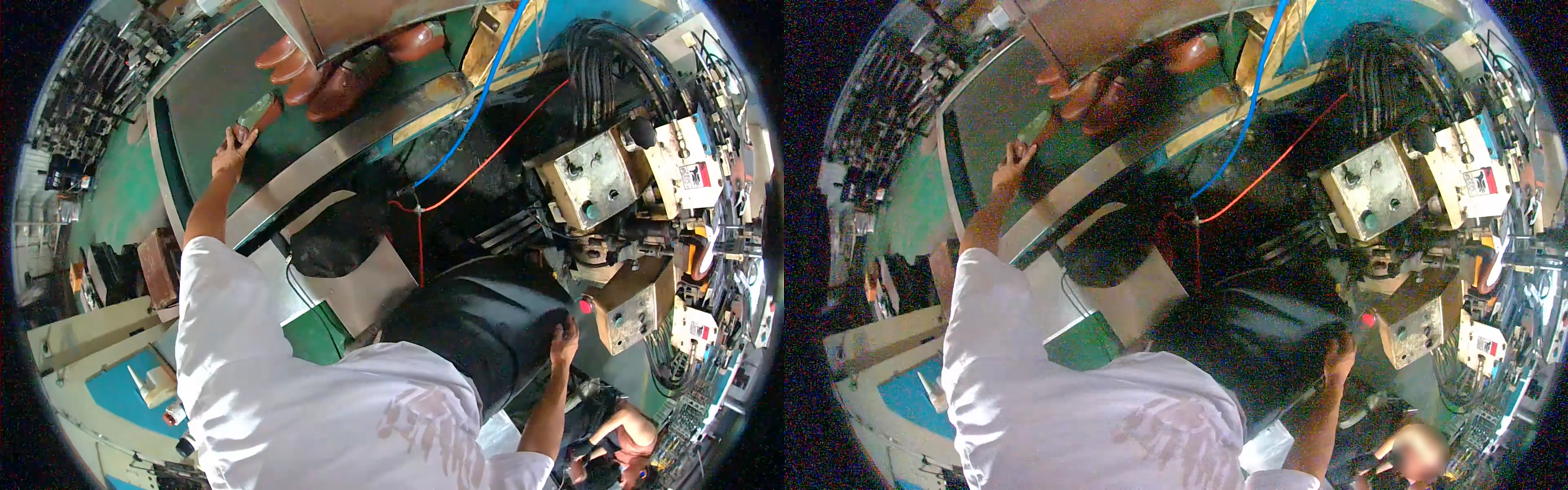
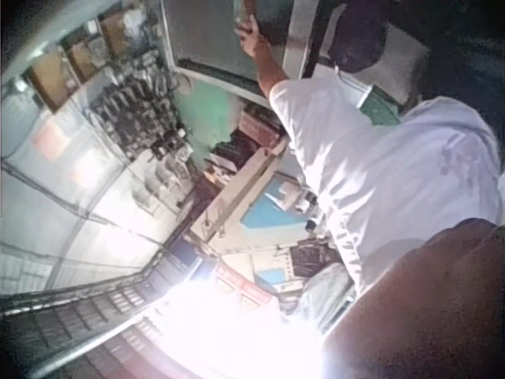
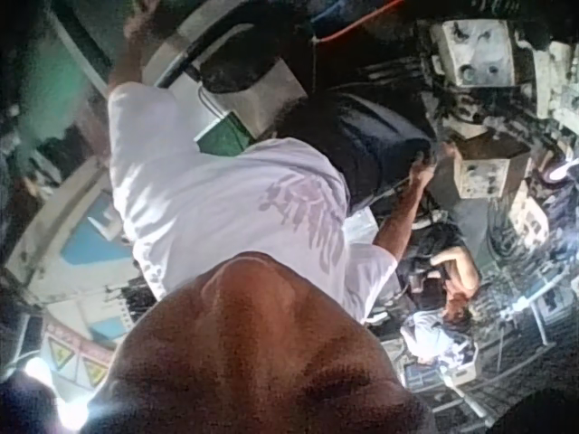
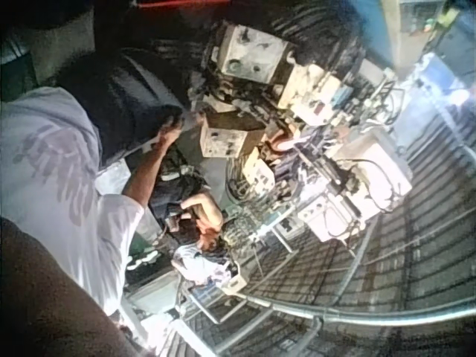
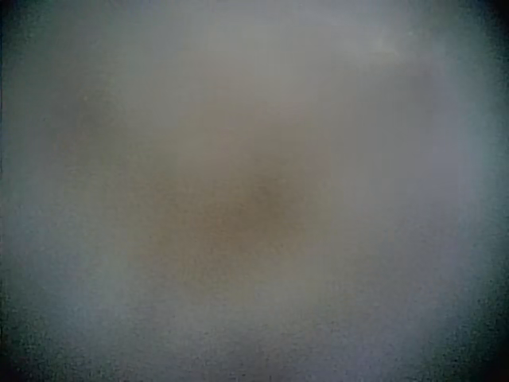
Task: The person repeatedly picks up brown shoe uppers from a conveyor belt and places them into a shoe assembly machine. They press a lever to activate the machine, which appears to attach or secure the white sole to the shoe upper. The person then removes the shoe and places it back onto the conveyor belt, repeating this process for multiple units.
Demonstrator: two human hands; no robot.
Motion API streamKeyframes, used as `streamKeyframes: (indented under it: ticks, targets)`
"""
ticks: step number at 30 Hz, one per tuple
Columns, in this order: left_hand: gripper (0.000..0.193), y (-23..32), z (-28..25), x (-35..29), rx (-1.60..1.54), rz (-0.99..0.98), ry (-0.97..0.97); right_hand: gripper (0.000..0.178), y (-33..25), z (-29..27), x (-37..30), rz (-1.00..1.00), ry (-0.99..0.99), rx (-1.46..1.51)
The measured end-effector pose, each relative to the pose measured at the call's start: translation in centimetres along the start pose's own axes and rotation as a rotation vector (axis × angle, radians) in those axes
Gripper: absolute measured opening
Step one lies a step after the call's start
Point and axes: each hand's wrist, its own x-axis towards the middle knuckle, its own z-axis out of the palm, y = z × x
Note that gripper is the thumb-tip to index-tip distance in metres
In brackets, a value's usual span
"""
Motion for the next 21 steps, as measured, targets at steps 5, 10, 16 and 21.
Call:
streamKeyframes:
  ticks: [5, 10, 16, 21]
  targets:
    - [0.084, 1.0, 0.6, 1.2, -0.004, 0.021, -0.011, 0.049, 0.6, 0.3, -1.2, 0.002, 0.091, -0.077]
    - [0.059, -0.5, -2.6, 3.7, 0.094, 0.314, -0.075, 0.049, 0.9, 2.0, 0.3, -0.076, 0.070, -0.053]
    - [0.020, 20.6, -12.3, -2.8, 0.023, 1.198, 0.232, 0.046, 1.6, 3.7, 0.8, 0.003, 0.138, -0.057]
    - [0.037, 37.8, -22.2, -18.4, -0.224, 1.484, -0.124, 0.059, -0.5, 5.3, -0.3, 0.067, 0.320, -0.095]
